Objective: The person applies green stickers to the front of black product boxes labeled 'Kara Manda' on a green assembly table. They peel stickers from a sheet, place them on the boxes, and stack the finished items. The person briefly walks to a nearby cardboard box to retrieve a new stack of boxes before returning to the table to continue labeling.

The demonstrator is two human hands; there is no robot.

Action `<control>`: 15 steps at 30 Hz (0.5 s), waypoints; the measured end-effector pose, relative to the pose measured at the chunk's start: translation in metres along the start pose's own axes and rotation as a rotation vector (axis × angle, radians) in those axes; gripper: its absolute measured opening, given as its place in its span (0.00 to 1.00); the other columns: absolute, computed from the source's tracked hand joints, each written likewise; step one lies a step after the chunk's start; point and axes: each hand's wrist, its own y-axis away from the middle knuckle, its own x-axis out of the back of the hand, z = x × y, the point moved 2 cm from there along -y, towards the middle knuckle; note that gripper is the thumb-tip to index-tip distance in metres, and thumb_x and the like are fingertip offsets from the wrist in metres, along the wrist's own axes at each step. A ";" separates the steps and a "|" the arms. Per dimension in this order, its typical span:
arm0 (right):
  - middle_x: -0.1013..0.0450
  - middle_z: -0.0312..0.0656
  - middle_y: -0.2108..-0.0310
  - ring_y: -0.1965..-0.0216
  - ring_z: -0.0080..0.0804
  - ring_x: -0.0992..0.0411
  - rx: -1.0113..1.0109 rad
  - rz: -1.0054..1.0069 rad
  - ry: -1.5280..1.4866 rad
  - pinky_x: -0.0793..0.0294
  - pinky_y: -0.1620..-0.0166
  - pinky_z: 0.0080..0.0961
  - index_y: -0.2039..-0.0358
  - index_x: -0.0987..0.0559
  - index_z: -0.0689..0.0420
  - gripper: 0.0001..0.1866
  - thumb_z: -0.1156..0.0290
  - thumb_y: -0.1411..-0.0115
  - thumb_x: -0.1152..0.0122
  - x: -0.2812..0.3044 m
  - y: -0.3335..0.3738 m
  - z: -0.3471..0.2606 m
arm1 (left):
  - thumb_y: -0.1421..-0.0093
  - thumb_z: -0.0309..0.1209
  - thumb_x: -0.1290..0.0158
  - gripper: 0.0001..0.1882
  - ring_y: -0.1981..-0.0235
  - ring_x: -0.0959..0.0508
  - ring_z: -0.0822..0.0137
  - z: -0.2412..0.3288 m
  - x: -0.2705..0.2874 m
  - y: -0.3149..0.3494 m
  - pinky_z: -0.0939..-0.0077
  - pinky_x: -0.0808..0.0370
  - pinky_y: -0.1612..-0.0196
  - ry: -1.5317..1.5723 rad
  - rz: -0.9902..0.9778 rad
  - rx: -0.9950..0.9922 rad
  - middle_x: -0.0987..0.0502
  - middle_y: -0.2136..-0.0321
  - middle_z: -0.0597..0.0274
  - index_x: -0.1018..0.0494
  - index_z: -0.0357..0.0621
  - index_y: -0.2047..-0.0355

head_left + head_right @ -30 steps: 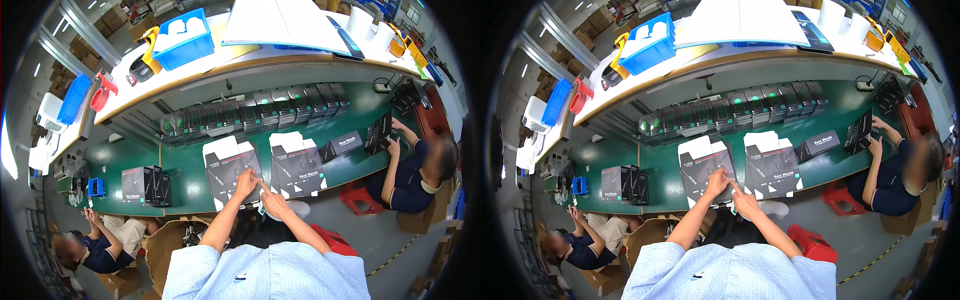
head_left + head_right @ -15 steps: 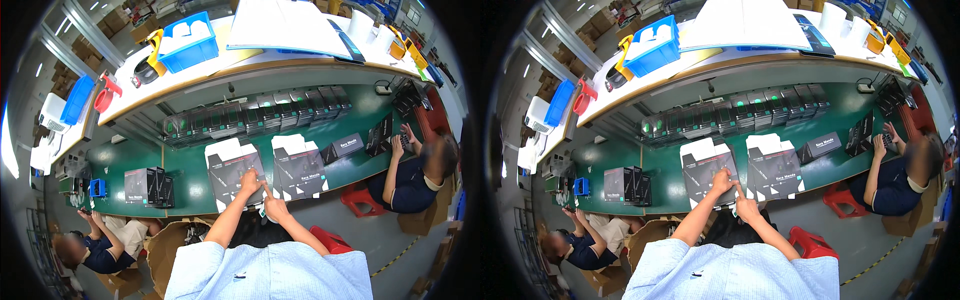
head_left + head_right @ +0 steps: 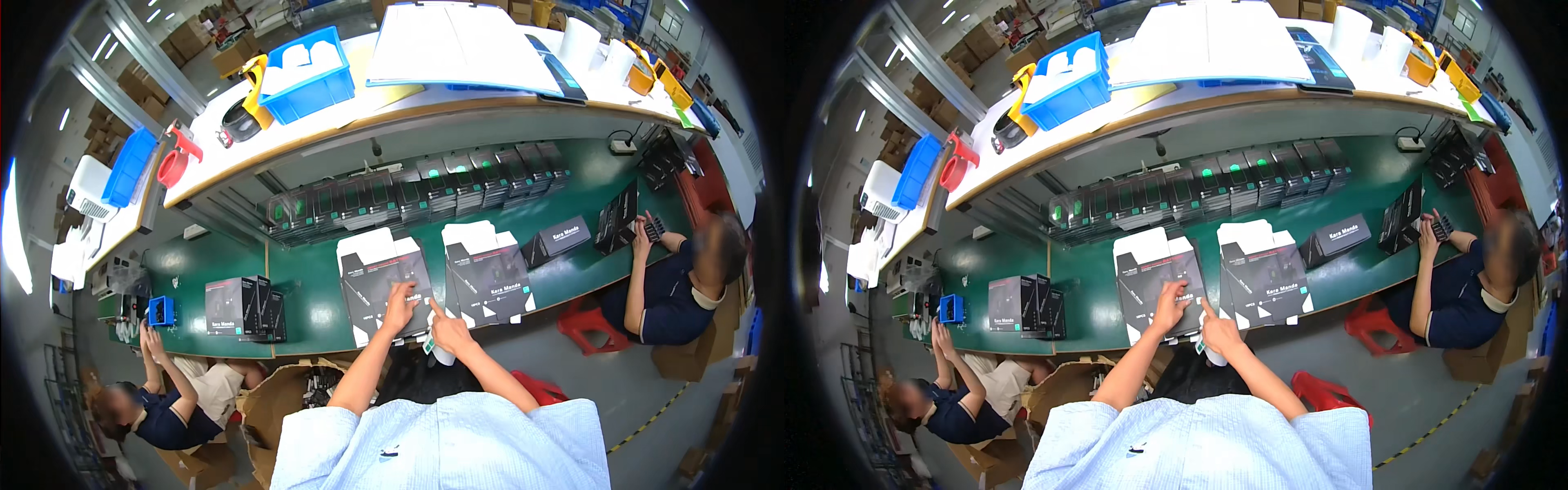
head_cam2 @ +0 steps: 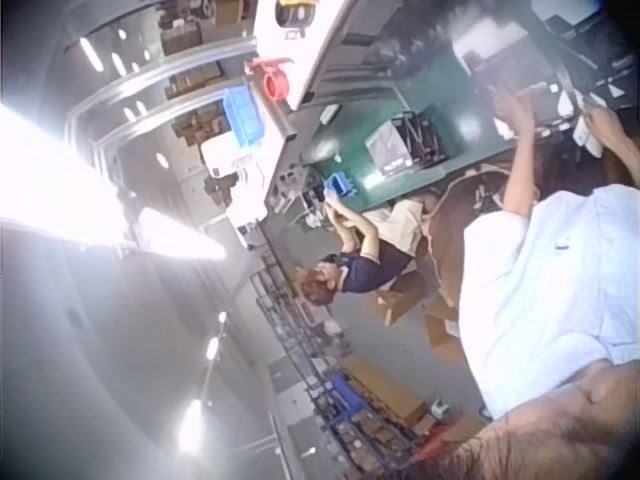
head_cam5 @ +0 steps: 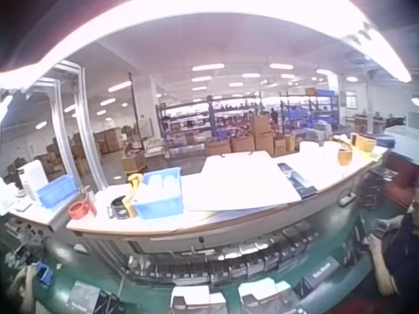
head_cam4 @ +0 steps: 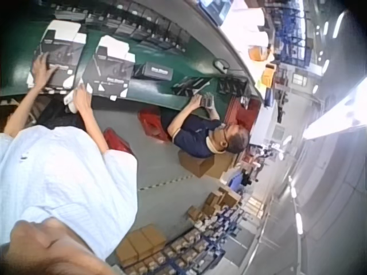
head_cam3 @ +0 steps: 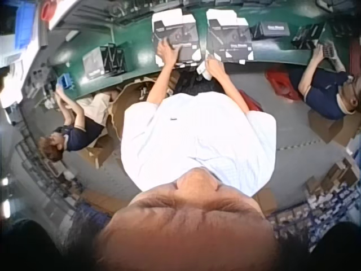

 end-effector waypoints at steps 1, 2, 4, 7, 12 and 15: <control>0.40 0.50 0.43 0.76 0.48 0.26 -0.047 -0.011 -0.025 0.26 0.70 0.40 0.72 0.25 0.64 0.11 0.69 0.47 0.49 -0.001 0.007 0.001 | 0.58 0.25 0.37 0.29 0.61 0.30 0.60 0.000 0.006 0.006 0.68 0.32 0.55 -0.121 0.071 0.007 0.32 0.62 0.54 0.33 0.40 0.54; 0.37 0.49 0.45 0.73 0.49 0.26 -0.091 -0.020 -0.048 0.26 0.67 0.41 0.71 0.25 0.64 0.11 0.68 0.46 0.50 0.005 0.013 0.000 | 0.59 0.29 0.35 0.32 0.58 0.31 0.56 0.003 0.012 0.011 0.64 0.34 0.53 -0.242 0.145 0.020 0.32 0.60 0.53 0.34 0.41 0.52; 0.34 0.50 0.49 0.68 0.50 0.26 -0.149 0.089 -0.187 0.27 0.64 0.41 0.70 0.25 0.64 0.12 0.67 0.45 0.51 0.012 0.029 0.007 | 0.59 0.35 0.35 0.35 0.56 0.32 0.53 -0.004 0.029 0.026 0.61 0.34 0.51 -0.358 0.272 0.065 0.32 0.58 0.50 0.36 0.39 0.51; 0.33 0.53 0.51 0.57 0.50 0.31 -0.270 -0.016 -0.516 0.31 0.55 0.37 0.67 0.25 0.64 0.13 0.65 0.43 0.50 0.032 0.044 0.016 | 0.60 0.44 0.36 0.41 0.52 0.34 0.49 -0.032 0.060 0.061 0.57 0.36 0.49 -0.495 0.439 0.276 0.33 0.55 0.46 0.38 0.35 0.48; 0.39 0.57 0.46 0.51 0.49 0.32 -0.080 0.017 -0.697 0.34 0.51 0.34 0.68 0.25 0.62 0.12 0.65 0.41 0.48 -0.002 0.041 0.005 | 0.62 0.49 0.34 0.46 0.49 0.34 0.45 -0.025 0.092 0.085 0.58 0.37 0.47 -0.602 0.330 0.616 0.31 0.54 0.42 0.38 0.31 0.49; 0.39 0.56 0.48 0.51 0.49 0.35 -0.231 -0.080 -0.671 0.35 0.51 0.36 0.67 0.25 0.60 0.14 0.62 0.40 0.50 -0.002 0.043 -0.006 | 0.66 0.40 0.30 0.40 0.54 0.29 0.46 0.006 0.107 0.087 0.60 0.32 0.51 -0.402 0.461 0.589 0.29 0.57 0.39 0.34 0.32 0.55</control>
